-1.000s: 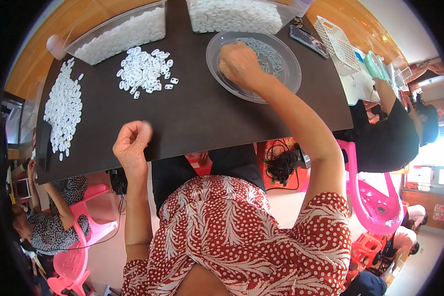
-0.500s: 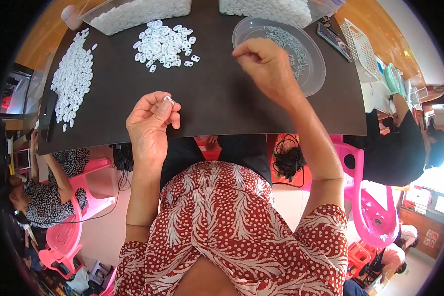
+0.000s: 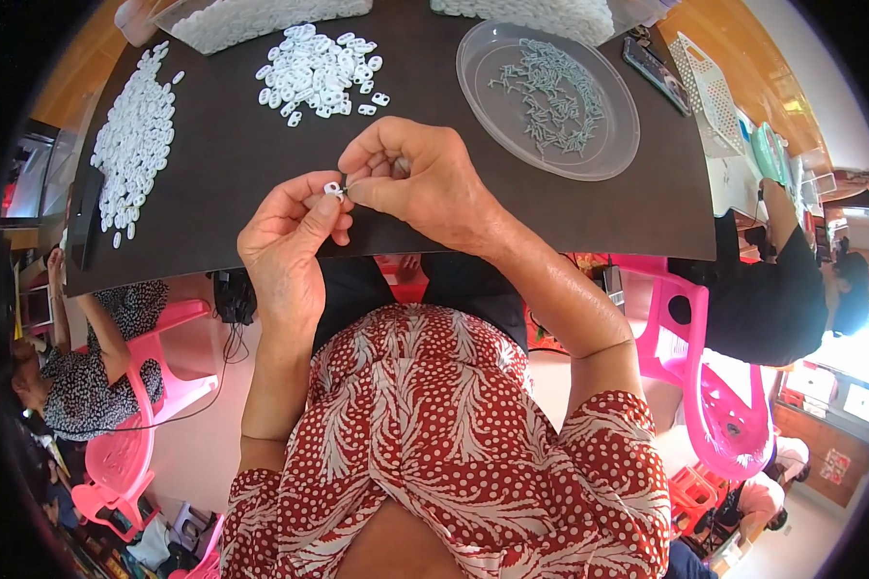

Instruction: Manually inserting small metal pins or pieces into white plastic components.

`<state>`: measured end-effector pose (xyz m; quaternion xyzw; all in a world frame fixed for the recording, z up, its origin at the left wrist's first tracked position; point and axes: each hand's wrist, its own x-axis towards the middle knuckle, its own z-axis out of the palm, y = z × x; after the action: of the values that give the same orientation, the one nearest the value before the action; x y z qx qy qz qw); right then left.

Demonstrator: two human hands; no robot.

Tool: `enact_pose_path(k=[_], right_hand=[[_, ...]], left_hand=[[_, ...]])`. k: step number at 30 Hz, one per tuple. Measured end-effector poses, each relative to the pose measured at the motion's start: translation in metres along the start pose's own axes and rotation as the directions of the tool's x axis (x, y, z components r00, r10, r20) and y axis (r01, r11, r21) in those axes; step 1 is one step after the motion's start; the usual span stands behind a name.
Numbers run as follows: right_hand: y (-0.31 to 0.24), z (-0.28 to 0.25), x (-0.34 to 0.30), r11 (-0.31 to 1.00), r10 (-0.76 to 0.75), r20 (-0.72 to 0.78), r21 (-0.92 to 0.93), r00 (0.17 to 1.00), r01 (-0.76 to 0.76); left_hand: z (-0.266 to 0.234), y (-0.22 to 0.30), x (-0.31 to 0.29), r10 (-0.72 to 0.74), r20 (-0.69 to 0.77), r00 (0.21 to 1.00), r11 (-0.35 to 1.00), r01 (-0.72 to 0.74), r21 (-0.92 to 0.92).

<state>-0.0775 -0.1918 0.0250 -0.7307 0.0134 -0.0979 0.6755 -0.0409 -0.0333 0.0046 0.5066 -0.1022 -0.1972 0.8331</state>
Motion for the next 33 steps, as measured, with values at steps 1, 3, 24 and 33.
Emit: enact_pose_path(k=[1, 3, 24, 33], right_hand=[[0.0, 0.0, 0.0, 1.0, 0.0, 0.005, -0.016, 1.0, 0.0], [0.0, 0.001, -0.001, 0.999, 0.001, 0.013, -0.033, 1.0, 0.0], [0.001, 0.011, -0.005, 0.99, -0.012, -0.004, -0.142, 1.0, 0.012], [0.003, 0.019, -0.006, 0.99, 0.004, -0.027, -0.139, 1.0, -0.007]], left_hand=[[0.0, 0.0, -0.001, 0.022, -0.004, 1.0, 0.999, -0.022, 0.024], [0.0, 0.0, -0.003, 0.038, -0.019, 0.999, 0.998, -0.036, 0.06], [-0.002, -0.007, -0.01, 0.196, -0.056, 0.979, 0.947, -0.174, 0.27], [-0.008, -0.014, -0.009, 0.431, 0.027, 0.902, 0.753, -0.375, 0.541]])
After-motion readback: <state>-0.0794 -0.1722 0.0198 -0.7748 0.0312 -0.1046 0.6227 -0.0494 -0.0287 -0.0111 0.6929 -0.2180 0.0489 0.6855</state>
